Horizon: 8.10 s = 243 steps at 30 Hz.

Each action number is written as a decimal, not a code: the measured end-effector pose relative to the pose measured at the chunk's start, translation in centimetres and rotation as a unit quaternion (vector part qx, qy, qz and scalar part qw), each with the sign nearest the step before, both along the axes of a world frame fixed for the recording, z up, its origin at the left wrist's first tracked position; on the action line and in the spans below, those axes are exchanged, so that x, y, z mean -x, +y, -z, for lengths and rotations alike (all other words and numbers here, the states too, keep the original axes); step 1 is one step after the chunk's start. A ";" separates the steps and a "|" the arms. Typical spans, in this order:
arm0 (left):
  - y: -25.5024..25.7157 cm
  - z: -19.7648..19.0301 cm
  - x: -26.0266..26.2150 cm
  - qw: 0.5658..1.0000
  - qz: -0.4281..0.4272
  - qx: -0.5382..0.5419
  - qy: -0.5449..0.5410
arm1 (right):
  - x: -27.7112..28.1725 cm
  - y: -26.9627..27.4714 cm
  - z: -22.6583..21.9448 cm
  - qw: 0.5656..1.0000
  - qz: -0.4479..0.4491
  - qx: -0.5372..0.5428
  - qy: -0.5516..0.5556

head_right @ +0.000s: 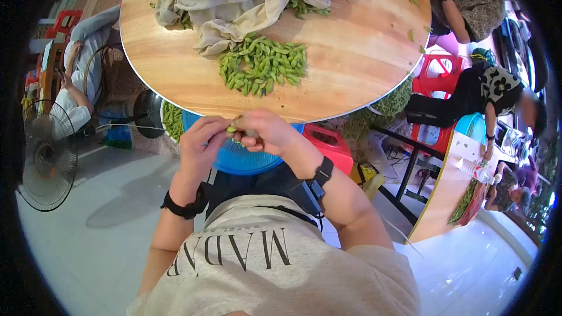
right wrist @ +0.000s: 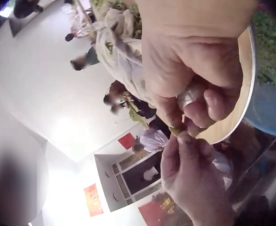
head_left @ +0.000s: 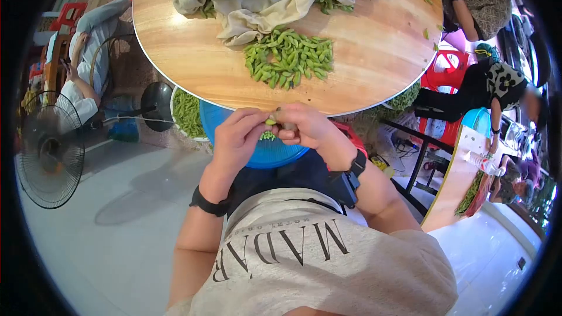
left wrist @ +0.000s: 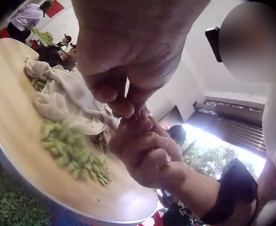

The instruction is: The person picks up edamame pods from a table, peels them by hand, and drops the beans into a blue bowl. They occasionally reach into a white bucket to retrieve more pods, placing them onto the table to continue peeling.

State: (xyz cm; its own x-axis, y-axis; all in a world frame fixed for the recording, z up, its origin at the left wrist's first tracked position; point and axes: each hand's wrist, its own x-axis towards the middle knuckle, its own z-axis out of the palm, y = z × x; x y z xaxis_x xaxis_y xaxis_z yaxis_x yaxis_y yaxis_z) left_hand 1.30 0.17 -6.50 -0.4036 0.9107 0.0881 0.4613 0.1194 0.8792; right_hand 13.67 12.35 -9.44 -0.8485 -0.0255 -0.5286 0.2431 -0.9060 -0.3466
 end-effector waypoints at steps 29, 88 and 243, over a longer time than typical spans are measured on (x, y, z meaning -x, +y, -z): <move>-5.8 -5.6 0.0 0.993 -0.029 0.108 -0.044 | 0.3 -6.4 -6.1 0.964 -0.063 -0.258 0.000; -5.1 3.4 4.0 0.929 -0.244 0.187 -0.204 | 4.3 9.3 4.4 0.703 -0.051 -0.692 -0.154; -5.4 4.8 -2.2 0.937 -0.128 0.178 -0.270 | 0.1 -6.6 4.3 0.975 0.035 -0.201 -0.091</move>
